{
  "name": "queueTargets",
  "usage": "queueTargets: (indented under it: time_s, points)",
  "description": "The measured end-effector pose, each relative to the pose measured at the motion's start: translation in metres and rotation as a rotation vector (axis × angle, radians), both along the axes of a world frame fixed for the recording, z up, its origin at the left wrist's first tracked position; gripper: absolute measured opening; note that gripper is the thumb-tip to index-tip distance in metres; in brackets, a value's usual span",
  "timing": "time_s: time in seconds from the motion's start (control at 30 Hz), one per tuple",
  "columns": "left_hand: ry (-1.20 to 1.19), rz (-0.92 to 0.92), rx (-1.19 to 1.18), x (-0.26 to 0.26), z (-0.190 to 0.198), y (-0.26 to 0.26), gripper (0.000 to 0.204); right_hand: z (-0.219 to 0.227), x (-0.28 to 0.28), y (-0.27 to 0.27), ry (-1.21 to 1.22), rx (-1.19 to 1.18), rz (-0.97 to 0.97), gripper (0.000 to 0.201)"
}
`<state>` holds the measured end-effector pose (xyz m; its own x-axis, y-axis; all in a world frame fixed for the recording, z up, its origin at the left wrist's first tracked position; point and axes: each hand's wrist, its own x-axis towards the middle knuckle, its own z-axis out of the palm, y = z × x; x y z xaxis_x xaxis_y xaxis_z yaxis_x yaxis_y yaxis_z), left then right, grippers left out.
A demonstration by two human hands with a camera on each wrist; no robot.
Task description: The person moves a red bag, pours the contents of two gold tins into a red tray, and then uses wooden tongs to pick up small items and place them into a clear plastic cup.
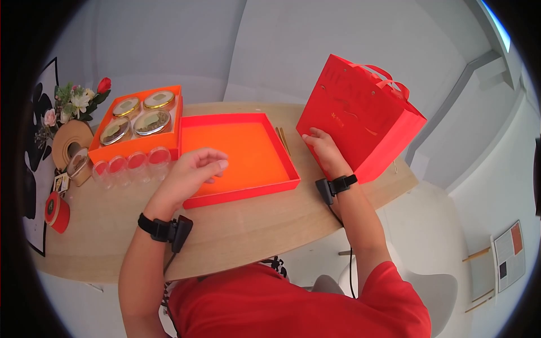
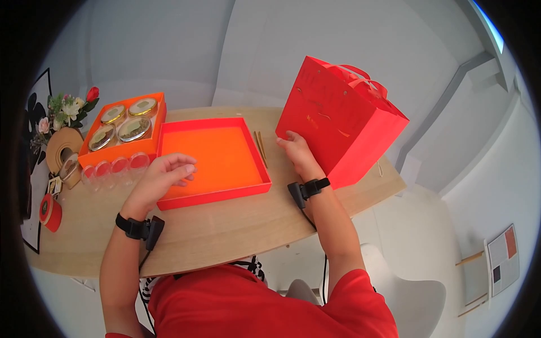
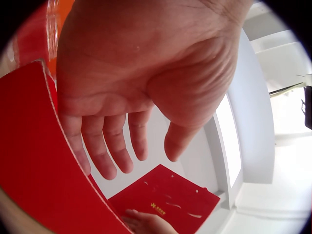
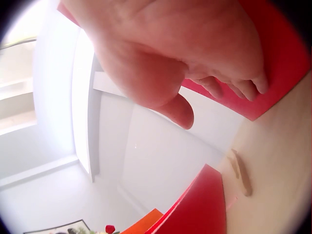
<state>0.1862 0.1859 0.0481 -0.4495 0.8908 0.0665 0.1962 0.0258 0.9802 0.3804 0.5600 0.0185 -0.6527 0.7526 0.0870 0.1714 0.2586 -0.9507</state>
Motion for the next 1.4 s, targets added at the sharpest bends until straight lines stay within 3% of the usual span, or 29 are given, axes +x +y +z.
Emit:
queueTargets:
  time_s: [0.13,0.57,0.83,0.93,1.4]
  points:
    - [-0.006,-0.007,0.000,0.001,0.001,0.001,0.032,-0.011,0.007,0.001,-0.032,-0.025,0.059,0.069]
    - [-0.006,-0.001,0.002,0.002,0.002,-0.001,0.032,-0.001,0.015,-0.014,-0.121,-0.022,0.072,0.069]
    - [-0.031,-0.005,0.031,0.000,-0.001,0.000,0.031,0.010,0.067,-0.059,-0.174,0.020,0.174,0.065]
    - [-0.042,-0.001,0.031,0.002,0.000,0.000,0.031,0.009,0.083,-0.052,-0.171,-0.077,0.142,0.062]
    - [-0.022,0.015,0.017,-0.003,0.000,0.001,0.031,0.011,0.084,-0.060,-0.174,-0.015,0.135,0.061]
